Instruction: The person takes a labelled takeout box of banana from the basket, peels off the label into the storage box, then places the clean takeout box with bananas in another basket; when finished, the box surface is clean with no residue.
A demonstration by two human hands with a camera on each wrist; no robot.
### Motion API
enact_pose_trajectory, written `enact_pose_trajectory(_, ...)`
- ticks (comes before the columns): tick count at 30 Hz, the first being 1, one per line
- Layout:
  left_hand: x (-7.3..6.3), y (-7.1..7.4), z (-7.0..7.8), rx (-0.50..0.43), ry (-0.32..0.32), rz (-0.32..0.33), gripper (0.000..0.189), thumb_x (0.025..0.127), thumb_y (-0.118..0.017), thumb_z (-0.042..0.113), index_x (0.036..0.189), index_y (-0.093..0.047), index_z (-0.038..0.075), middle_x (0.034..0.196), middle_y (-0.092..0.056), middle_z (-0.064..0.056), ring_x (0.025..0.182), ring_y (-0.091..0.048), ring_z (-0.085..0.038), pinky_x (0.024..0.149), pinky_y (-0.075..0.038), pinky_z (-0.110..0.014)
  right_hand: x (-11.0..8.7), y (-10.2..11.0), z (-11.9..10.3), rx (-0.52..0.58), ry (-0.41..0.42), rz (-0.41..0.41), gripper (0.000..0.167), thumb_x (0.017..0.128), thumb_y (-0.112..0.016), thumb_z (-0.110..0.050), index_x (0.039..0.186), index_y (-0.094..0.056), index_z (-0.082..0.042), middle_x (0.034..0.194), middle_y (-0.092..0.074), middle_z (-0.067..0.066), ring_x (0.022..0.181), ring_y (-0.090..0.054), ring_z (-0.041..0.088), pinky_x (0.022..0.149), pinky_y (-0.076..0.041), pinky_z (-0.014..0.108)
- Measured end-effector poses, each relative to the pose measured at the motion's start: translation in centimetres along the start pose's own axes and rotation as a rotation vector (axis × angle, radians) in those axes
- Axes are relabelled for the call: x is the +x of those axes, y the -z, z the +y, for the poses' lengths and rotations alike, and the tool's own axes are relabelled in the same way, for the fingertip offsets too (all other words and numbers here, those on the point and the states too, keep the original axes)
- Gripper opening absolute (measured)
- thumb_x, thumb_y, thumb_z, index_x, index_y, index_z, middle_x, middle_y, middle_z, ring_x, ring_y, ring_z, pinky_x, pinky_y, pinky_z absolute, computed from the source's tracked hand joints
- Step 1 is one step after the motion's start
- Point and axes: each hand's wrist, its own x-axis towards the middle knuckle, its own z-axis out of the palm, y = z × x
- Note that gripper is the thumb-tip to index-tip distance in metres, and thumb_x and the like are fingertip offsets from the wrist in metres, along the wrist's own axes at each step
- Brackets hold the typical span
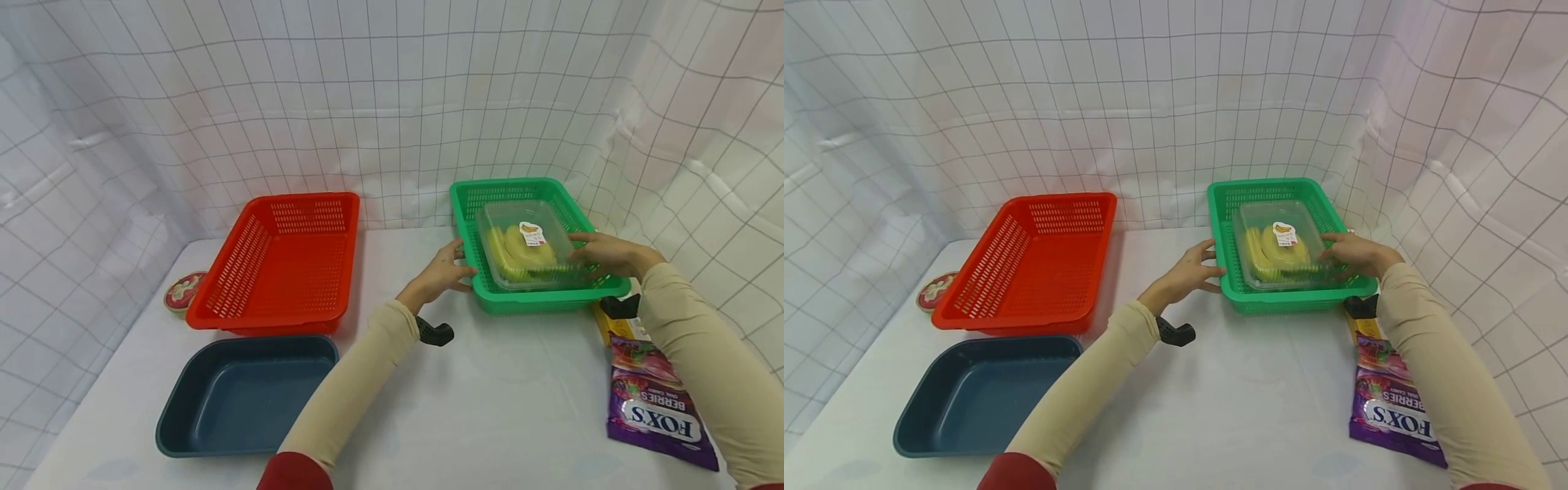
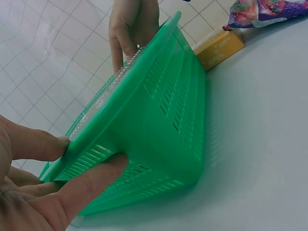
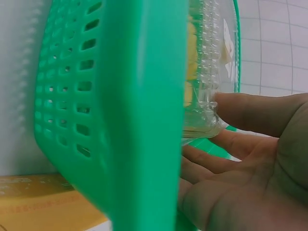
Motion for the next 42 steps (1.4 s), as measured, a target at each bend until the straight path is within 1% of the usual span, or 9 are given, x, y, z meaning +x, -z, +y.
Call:
enact_pose_trajectory(3,-0.1,0.0,0.0,-0.01,0.004,-0.006,0.078,0.095,-0.055,-0.009,0.158,-0.012,0.007,0.153,-0.03,-0.021,0.122,-0.053,-0.044,0.076,-0.059,-0.036,0.1,0.0,0.2,0.016,-0.008,-0.005,0.075,0.105,-0.038,-0.013,0.152,0.018,-0.002,0.151,0.012,0.042,0.135,-0.003,0.064,0.103,-0.029,0.07)
enact_pose_trajectory(6,-0.1,0.0,0.0,-0.014,0.002,-0.009,0.078,0.095,-0.055,-0.009,0.158,-0.011,0.007,0.152,-0.03,-0.021,0.121,-0.054,-0.044,0.075,-0.059,-0.035,0.0,0.0,0.4,0.025,-0.015,-0.009,0.074,0.106,-0.037,-0.016,0.152,0.02,-0.004,0.151,0.011,0.043,0.134,-0.003,0.066,0.102,-0.03,0.07)
enact_pose_trajectory(11,0.1,0.0,-0.2,-0.022,-0.002,-0.016,0.078,0.095,-0.054,-0.01,0.158,-0.011,0.007,0.153,-0.028,-0.022,0.122,-0.053,-0.044,0.075,-0.059,-0.036,-0.1,-0.1,0.6,0.059,0.002,-0.01,0.075,0.106,-0.04,-0.016,0.152,0.019,-0.004,0.152,0.012,0.041,0.134,-0.003,0.066,0.099,-0.037,0.068)
enact_pose_trajectory(15,0.1,0.0,-0.3,-0.023,0.0,-0.01,0.079,0.095,-0.055,-0.009,0.158,-0.011,0.009,0.154,-0.028,-0.022,0.121,-0.054,-0.041,0.076,-0.059,-0.037,0.0,-0.2,0.7,0.076,0.032,-0.009,0.076,0.106,-0.042,-0.015,0.153,0.016,-0.003,0.152,0.011,0.04,0.134,-0.005,0.066,0.096,-0.043,0.064)
enact_pose_trajectory(18,0.1,0.0,-0.4,-0.018,0.003,-0.002,0.079,0.095,-0.056,-0.008,0.158,-0.012,0.01,0.153,-0.031,-0.02,0.12,-0.056,-0.036,0.076,-0.059,-0.037,0.0,-0.4,0.6,0.071,0.046,0.004,0.075,0.106,-0.043,-0.016,0.154,0.013,-0.003,0.153,0.007,0.04,0.134,-0.008,0.065,0.095,-0.045,0.062)
enact_pose_trajectory(24,0.0,0.0,-0.4,-0.021,0.007,-0.004,0.078,0.095,-0.055,-0.008,0.158,-0.012,0.011,0.152,-0.032,-0.019,0.121,-0.055,-0.035,0.076,-0.059,-0.038,-0.2,-0.7,0.0,0.061,0.055,0.038,0.074,0.105,-0.044,-0.019,0.155,0.007,-0.001,0.153,0.003,0.04,0.134,-0.009,0.065,0.097,-0.043,0.064)
enact_pose_trajectory(31,-0.3,0.0,-0.2,-0.022,0.004,-0.003,0.079,0.095,-0.055,-0.009,0.158,-0.013,0.011,0.152,-0.032,-0.019,0.121,-0.055,-0.035,0.075,-0.059,-0.038,-0.4,-0.6,-0.2,0.11,0.064,0.059,0.074,0.104,-0.048,-0.017,0.155,0.004,0.0,0.154,0.002,0.039,0.134,-0.005,0.066,0.097,-0.042,0.064)
enact_pose_trajectory(35,-0.3,0.0,-0.3,-0.023,0.0,-0.004,0.079,0.095,-0.056,-0.008,0.158,-0.013,0.011,0.153,-0.031,-0.019,0.122,-0.055,-0.034,0.076,-0.059,-0.038,-0.4,-0.5,-0.2,0.123,0.074,0.059,0.073,0.105,-0.046,-0.016,0.155,0.004,-0.001,0.154,0.004,0.038,0.134,-0.004,0.066,0.097,-0.043,0.063)
enact_pose_trajectory(42,-0.2,0.2,-0.3,-0.047,-0.012,-0.027,0.078,0.095,-0.055,-0.009,0.158,-0.013,0.01,0.154,-0.029,-0.022,0.126,-0.05,-0.041,0.076,-0.059,-0.039,-1.0,-0.1,-0.8,0.134,0.095,0.065,0.07,0.106,-0.042,-0.015,0.155,0.006,0.0,0.154,0.005,0.039,0.135,-0.006,0.064,0.097,-0.043,0.062)
